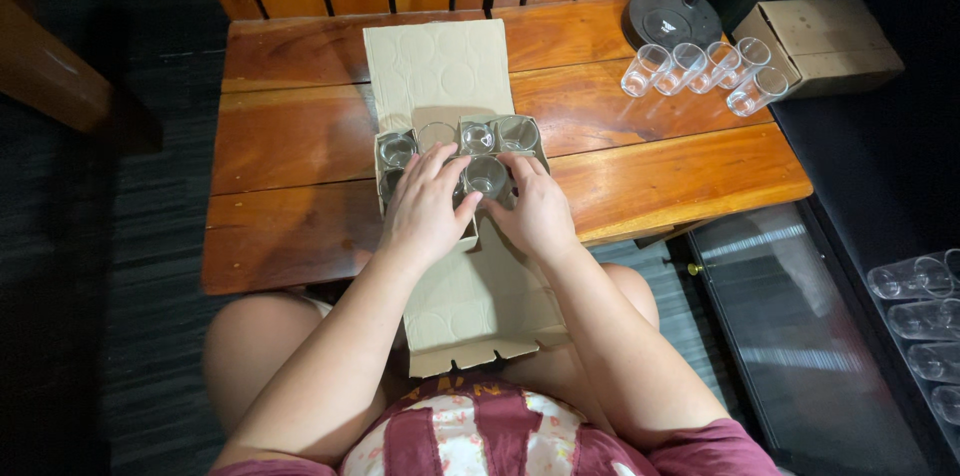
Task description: The person opens a cardboard box on a wooden bench and removes small clear glasses one by one, placing them on the bench surface. The person continues to unpack the glasses from the box and arrange them in a row on the bench.
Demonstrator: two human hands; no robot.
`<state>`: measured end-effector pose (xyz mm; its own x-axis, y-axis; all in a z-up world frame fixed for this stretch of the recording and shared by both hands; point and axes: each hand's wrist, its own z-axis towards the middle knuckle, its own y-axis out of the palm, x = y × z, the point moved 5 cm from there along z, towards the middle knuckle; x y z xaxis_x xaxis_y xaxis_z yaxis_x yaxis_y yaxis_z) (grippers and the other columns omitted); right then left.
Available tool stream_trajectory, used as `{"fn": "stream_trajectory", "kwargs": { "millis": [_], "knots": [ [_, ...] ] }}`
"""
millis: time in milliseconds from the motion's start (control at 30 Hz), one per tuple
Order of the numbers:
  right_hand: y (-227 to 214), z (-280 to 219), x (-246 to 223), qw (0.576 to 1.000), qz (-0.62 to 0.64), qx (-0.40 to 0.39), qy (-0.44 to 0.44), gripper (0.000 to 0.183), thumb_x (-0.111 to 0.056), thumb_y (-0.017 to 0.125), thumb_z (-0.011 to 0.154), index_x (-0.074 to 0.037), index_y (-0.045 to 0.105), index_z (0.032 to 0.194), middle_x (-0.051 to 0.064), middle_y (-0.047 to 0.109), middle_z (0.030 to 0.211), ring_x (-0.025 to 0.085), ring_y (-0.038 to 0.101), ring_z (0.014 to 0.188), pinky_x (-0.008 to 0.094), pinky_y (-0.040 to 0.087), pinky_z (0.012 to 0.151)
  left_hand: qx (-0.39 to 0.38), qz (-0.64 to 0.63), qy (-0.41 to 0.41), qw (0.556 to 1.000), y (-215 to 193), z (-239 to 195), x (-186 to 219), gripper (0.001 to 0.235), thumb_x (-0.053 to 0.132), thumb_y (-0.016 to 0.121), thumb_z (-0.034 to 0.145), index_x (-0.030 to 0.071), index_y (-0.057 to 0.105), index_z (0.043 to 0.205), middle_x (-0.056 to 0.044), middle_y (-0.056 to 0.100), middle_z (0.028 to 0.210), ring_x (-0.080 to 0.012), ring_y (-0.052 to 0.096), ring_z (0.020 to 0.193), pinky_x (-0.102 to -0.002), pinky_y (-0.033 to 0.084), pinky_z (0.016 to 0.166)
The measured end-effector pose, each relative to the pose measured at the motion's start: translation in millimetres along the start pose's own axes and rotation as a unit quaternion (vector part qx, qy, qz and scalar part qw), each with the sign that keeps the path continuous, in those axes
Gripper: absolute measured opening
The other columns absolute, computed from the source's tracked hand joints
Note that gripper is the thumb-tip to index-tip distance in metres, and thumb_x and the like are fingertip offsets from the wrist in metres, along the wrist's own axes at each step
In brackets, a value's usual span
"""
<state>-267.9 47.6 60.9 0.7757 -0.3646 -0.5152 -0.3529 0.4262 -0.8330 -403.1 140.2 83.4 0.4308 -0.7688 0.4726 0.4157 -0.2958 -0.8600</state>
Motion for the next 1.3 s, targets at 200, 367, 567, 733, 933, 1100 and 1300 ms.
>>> {"fn": "stream_trajectory", "kwargs": {
  "millis": [200,367,567,733,933,1100,1300],
  "knots": [
    [-5,0,-4,1.0,0.007,-0.006,0.003,0.067,-0.025,0.088,0.072,-0.015,0.061,0.133,0.005,0.064,0.126,0.034,0.073,0.108,0.049,0.061,0.09,0.002,-0.005,-0.005,1.0,-2,0,1,0.049,0.035,0.065,0.099,0.008,0.061,0.14,-0.016,0.054,0.148,-0.0331,0.045,0.148,-0.053,0.027,0.125],
    [-6,0,-5,1.0,0.009,-0.007,-0.003,0.066,-0.026,0.088,0.073,-0.014,0.06,0.132,0.007,0.064,0.125,0.035,0.072,0.11,0.048,0.06,0.092,0.007,-0.007,-0.001,1.0,-2,1,1,0.048,0.035,0.066,0.099,0.008,0.062,0.138,-0.016,0.054,0.147,-0.0328,0.046,0.147,-0.053,0.028,0.125],
    [-7,0,-7,1.0,0.006,-0.008,-0.006,0.067,-0.025,0.088,0.073,-0.012,0.06,0.132,0.009,0.065,0.126,0.036,0.072,0.11,0.049,0.06,0.092,0.012,-0.006,0.003,1.0,-2,1,1,0.047,0.035,0.067,0.098,0.008,0.063,0.137,-0.016,0.055,0.146,-0.0333,0.047,0.146,-0.053,0.029,0.124],
    [-7,0,-7,1.0,0.009,-0.016,0.002,0.067,-0.023,0.088,0.074,-0.013,0.059,0.134,0.008,0.064,0.125,0.035,0.072,0.111,0.048,0.059,0.094,0.022,-0.009,0.007,1.0,1,1,-2,0.048,0.034,0.068,0.097,0.008,0.063,0.137,-0.015,0.055,0.146,-0.0333,0.047,0.146,-0.053,0.029,0.124],
    [-11,0,-11,1.0,0.017,-0.017,0.001,0.066,-0.022,0.088,0.075,-0.011,0.059,0.133,0.01,0.065,0.123,0.036,0.072,0.11,0.049,0.059,0.093,0.033,0.001,0.01,0.999,4,1,-4,0.049,0.035,0.069,0.096,0.009,0.063,0.136,-0.014,0.055,0.146,-0.0322,0.048,0.145,-0.053,0.031,0.124],
    [-5,1,-5,1.0,0.007,-0.025,0.005,0.068,-0.025,0.088,0.075,-0.013,0.058,0.135,0.008,0.064,0.125,0.034,0.072,0.111,0.047,0.059,0.095,0.047,0.001,0.013,0.999,6,1,-4,0.048,0.034,0.071,0.094,0.009,0.063,0.135,-0.014,0.055,0.144,-0.0324,0.049,0.143,-0.053,0.032,0.123],
    [-7,2,-7,1.0,0.006,-0.02,-0.001,0.066,-0.025,0.088,0.076,-0.011,0.059,0.134,0.009,0.065,0.123,0.034,0.072,0.11,0.048,0.059,0.094,0.039,-0.001,0.006,0.999,6,2,-5,0.048,0.035,0.071,0.095,0.009,0.063,0.135,-0.013,0.055,0.145,-0.0311,0.049,0.144,-0.052,0.031,0.124]
  ]
}}
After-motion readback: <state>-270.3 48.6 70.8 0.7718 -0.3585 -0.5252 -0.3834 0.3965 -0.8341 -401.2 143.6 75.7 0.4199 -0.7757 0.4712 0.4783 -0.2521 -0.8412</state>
